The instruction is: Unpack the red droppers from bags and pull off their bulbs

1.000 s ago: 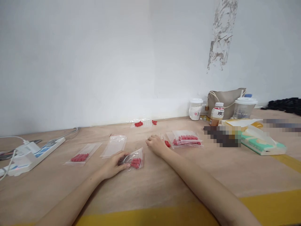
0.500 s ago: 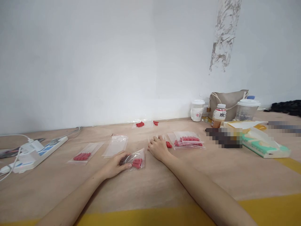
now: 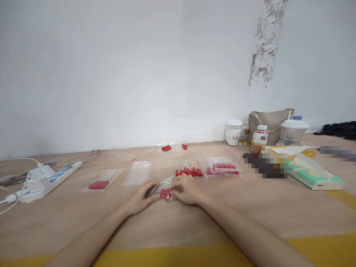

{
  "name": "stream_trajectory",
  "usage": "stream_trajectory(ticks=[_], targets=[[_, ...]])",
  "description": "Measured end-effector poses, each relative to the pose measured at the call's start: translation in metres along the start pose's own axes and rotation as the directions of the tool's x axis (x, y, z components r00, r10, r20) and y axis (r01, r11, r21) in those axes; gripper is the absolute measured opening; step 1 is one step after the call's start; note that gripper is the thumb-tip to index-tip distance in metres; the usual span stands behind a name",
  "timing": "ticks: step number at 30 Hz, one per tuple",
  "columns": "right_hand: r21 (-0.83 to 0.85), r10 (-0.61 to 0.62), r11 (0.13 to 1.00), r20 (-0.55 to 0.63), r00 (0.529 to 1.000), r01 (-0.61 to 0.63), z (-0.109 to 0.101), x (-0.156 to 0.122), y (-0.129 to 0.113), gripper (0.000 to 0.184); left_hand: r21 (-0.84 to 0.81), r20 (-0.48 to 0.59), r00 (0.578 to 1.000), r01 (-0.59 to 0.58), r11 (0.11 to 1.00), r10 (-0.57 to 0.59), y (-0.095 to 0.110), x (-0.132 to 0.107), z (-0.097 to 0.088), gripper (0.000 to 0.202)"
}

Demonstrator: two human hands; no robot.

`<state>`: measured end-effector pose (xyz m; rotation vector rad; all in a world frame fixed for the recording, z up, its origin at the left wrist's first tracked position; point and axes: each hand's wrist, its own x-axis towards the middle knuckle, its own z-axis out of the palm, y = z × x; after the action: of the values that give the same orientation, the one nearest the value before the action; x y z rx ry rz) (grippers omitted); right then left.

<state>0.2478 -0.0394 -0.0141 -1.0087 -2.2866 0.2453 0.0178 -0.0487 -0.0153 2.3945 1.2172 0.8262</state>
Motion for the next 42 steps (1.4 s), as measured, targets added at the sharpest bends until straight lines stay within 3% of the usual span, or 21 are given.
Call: stream_trajectory(ticks=[6,11,16,20,24,27,33,38,42], targets=[[0.146,-0.151,0.978,0.009,0.988,0.148,0.006,0.000,0.006,0.024,0.015,-0.016,1.000,-0.019,1.000,0.019,0.000,0.000,0.002,0.035],[0.043,-0.050,0.998,-0.016,0.999,0.050,0.003,0.003,-0.003,0.019,0.055,-0.091,0.995,-0.023,0.998,0.028,-0.002,0.003,0.007,0.031],[0.115,0.004,0.993,0.115,0.993,-0.017,0.004,0.007,-0.002,0.013,0.076,-0.136,0.990,-0.014,0.997,0.025,-0.002,0.005,0.011,0.027],[0.128,0.088,0.987,0.096,0.992,-0.100,0.012,0.009,0.000,0.023,0.069,-0.086,0.996,-0.011,0.998,0.017,0.000,0.005,0.009,0.030],[0.089,0.054,0.995,-0.021,0.998,-0.052,0.013,0.009,-0.002,0.015,0.060,0.003,0.998,-0.070,0.996,0.070,0.002,0.004,0.000,0.040],[0.098,0.003,0.995,-0.025,1.000,-0.001,0.008,0.006,-0.003,0.007,0.049,0.047,0.993,-0.107,0.993,0.105,0.002,0.002,-0.006,0.046],[0.165,-0.022,0.986,0.009,1.000,0.020,0.004,0.003,-0.001,0.034,0.047,0.133,0.991,-0.028,0.998,0.022,-0.001,0.000,-0.007,0.048],[0.289,-0.056,0.955,-0.027,0.998,0.061,0.013,0.003,0.001,0.015,0.034,0.196,0.981,-0.022,0.999,0.015,-0.002,0.001,-0.009,0.051],[0.410,0.065,0.910,0.023,0.998,-0.068,0.013,0.001,0.008,0.014,0.077,0.238,0.971,-0.039,0.996,0.020,-0.004,0.002,-0.012,0.056]])
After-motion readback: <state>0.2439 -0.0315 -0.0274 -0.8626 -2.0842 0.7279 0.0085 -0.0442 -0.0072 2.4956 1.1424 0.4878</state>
